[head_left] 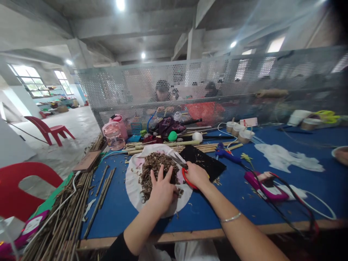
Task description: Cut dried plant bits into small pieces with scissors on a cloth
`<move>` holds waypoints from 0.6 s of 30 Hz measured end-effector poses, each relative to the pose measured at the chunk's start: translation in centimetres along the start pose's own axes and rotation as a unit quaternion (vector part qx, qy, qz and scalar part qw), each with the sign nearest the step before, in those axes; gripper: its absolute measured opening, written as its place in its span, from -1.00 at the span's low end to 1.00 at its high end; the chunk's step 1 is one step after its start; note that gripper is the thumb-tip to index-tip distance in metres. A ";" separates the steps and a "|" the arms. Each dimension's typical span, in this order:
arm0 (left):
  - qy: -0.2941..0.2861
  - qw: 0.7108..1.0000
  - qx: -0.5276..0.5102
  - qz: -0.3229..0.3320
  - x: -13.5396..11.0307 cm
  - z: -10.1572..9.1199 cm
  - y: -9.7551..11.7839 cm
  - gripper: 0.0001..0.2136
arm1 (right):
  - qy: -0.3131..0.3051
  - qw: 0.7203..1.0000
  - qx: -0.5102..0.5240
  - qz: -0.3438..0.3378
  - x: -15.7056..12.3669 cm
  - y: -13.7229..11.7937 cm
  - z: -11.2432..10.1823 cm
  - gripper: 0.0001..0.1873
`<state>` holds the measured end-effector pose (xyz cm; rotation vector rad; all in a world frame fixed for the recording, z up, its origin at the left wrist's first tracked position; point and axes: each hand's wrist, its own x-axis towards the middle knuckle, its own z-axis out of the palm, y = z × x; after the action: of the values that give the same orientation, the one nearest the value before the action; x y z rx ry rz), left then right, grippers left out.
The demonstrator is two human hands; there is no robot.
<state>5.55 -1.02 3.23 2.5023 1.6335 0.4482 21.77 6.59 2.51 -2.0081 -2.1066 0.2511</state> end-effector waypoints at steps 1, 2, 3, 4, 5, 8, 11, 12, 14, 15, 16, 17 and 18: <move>0.000 1.000 -0.004 -0.009 0.1 -0.1 -0.2 -0.90 | 0.000 1.000 -0.006 -0.001 -0.1 0.1 0.2 -0.71; 0.007 1.000 -0.009 -0.022 0.2 -0.3 -0.5 -0.90 | 0.000 1.000 -0.010 -0.003 -0.2 0.2 0.4 -0.70; 0.018 0.999 -0.011 -0.038 0.3 -0.5 -0.9 -0.91 | 0.000 1.000 -0.013 -0.004 -0.2 0.3 0.5 -0.70; 0.035 0.998 -0.010 -0.057 0.5 -0.7 -1.2 -0.91 | 0.000 1.000 -0.016 -0.005 -0.2 0.4 0.6 -0.70; 0.055 0.996 -0.003 -0.077 0.8 -1.0 -1.5 -0.91 | -0.001 1.000 -0.017 -0.006 -0.1 0.5 0.6 -0.70; 0.118 0.985 0.029 -0.126 1.8 -1.9 -1.6 -0.87 | -0.004 1.000 -0.009 0.007 0.2 0.8 0.5 -0.68; 0.093 0.992 0.013 -0.090 3.0 -2.1 -0.2 -0.77 | -0.010 1.000 0.010 0.019 0.4 1.1 0.4 -0.67; 0.060 0.996 0.004 -0.066 3.3 -1.9 0.5 -0.74 | -0.012 1.000 0.016 0.018 0.5 1.1 0.3 -0.66; -0.013 0.999 0.003 -0.039 4.0 -1.4 1.9 -0.71 | -0.012 0.999 0.027 0.013 0.5 1.2 0.2 -0.66; -0.039 0.998 0.009 -0.040 4.4 -1.1 2.5 -0.70 | -0.013 0.999 0.030 0.011 0.5 1.2 0.1 -0.65; -0.060 0.997 0.016 -0.044 4.7 -0.8 2.9 -0.69 | -0.015 0.999 0.033 0.009 0.5 1.3 0.1 -0.65; -0.072 0.996 0.022 -0.050 5.1 -0.4 3.2 -0.68 | -0.018 0.999 0.034 0.008 0.5 1.3 0.0 -0.64; -0.079 0.995 0.025 -0.056 5.4 -0.1 3.3 -0.67 | -0.020 0.999 0.035 0.007 0.5 1.3 0.0 -0.64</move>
<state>10.44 2.54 5.15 2.3960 1.7313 0.1931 22.97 7.16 2.18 -1.9938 -2.0779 0.3653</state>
